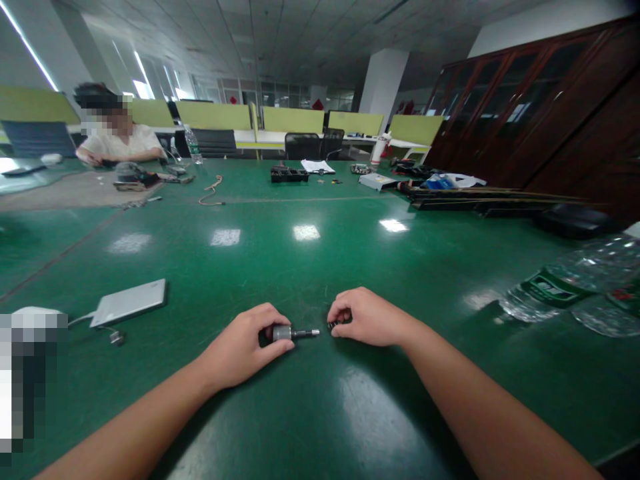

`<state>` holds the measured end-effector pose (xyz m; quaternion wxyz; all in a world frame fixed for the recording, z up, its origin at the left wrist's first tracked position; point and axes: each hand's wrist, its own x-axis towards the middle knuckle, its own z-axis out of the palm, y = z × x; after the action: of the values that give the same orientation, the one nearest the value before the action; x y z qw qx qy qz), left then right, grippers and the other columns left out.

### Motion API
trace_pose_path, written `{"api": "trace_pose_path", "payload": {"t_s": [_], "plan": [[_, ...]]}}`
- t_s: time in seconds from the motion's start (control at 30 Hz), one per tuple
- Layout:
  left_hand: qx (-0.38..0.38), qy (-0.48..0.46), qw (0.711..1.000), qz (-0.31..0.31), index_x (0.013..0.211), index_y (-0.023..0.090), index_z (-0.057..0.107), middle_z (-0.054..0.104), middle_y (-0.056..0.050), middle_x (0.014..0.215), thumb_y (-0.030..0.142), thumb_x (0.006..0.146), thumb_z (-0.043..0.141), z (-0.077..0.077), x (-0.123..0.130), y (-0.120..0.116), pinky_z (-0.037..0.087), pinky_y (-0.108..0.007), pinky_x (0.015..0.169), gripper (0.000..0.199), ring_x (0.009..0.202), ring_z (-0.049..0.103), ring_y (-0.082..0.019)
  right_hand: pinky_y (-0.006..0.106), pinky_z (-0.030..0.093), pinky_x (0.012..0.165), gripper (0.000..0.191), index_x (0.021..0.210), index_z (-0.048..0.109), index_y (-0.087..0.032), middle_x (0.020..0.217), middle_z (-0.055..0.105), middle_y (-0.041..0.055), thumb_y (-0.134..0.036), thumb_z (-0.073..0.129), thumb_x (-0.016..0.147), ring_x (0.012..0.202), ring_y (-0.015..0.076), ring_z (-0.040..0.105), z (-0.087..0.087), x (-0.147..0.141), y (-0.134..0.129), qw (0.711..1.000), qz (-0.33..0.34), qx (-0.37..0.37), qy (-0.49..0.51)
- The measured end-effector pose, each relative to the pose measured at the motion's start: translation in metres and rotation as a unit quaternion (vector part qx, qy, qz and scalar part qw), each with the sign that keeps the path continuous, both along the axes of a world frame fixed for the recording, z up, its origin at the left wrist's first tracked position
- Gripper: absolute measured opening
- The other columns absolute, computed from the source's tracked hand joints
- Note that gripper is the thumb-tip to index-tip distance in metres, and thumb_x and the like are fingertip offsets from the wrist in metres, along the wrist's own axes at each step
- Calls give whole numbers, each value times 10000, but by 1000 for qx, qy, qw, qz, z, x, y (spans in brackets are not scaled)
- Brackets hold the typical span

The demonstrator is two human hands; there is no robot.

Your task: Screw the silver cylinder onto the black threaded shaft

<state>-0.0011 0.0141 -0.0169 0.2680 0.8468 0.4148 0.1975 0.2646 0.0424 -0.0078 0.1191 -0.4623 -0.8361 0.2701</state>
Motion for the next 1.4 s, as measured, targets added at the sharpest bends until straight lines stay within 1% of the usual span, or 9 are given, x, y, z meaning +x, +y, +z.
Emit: {"api": "trace_pose_path", "payload": {"t_s": [0.27, 0.37, 0.47, 0.57, 0.73, 1.03, 1.4], "plan": [[4, -4, 1000, 1, 1018, 207, 687, 640, -32, 905, 333, 886, 658, 0, 0, 1, 471, -278, 717, 184, 789, 603, -176, 244, 432, 645, 129, 869, 775, -202, 804, 698, 15, -204, 760, 740, 712, 134, 618, 1, -9, -6, 999, 29, 5, 26], [6, -9, 1000, 2, 1012, 207, 692, 644, -33, 897, 330, 883, 657, -1, 0, 1, 471, -275, 712, 181, 783, 602, -174, 240, 422, 638, 127, 893, 774, -208, 788, 691, 10, -215, 751, 768, 704, 128, 609, -6, -22, -10, 998, 28, 16, 48], [17, -18, 1000, -7, 1008, 207, 694, 654, -38, 911, 332, 856, 686, -2, 0, 1, 475, -281, 729, 197, 813, 608, -183, 249, 437, 693, 163, 905, 763, -199, 781, 695, 8, -197, 778, 743, 718, 130, 609, -14, -39, -16, 995, 12, 52, 90], [20, -27, 999, -22, 1009, 207, 695, 662, -38, 923, 319, 815, 724, -1, -1, 2, 477, -289, 749, 226, 842, 614, -192, 268, 438, 732, 161, 900, 752, -199, 802, 708, 18, -192, 781, 742, 768, 149, 612, -20, -50, -20, 991, 15, 85, 99], [12, -21, 1000, -14, 1014, 205, 694, 655, -26, 884, 278, 853, 674, -2, 0, 5, 469, -275, 723, 178, 787, 609, -171, 273, 438, 744, 119, 903, 751, -194, 811, 716, 25, -190, 742, 785, 784, 154, 610, -22, -47, -18, 990, 30, 100, 98], [12, -6, 1000, -10, 1005, 213, 688, 640, -15, 866, 276, 828, 688, -5, 2, 6, 463, -267, 707, 187, 771, 602, -167, 301, 436, 796, 129, 935, 754, -205, 853, 742, 31, -221, 718, 812, 842, 176, 629, -25, -45, -17, 989, 50, 112, 82], [10, -10, 1000, 0, 979, 207, 681, 628, -11, 843, 270, 829, 692, 0, 3, 0, 446, -266, 686, 163, 751, 589, -168, 292, 436, 767, 118, 912, 755, -184, 823, 736, 36, -206, 701, 809, 803, 174, 621, -20, -45, -18, 987, 67, 122, 85]]}}
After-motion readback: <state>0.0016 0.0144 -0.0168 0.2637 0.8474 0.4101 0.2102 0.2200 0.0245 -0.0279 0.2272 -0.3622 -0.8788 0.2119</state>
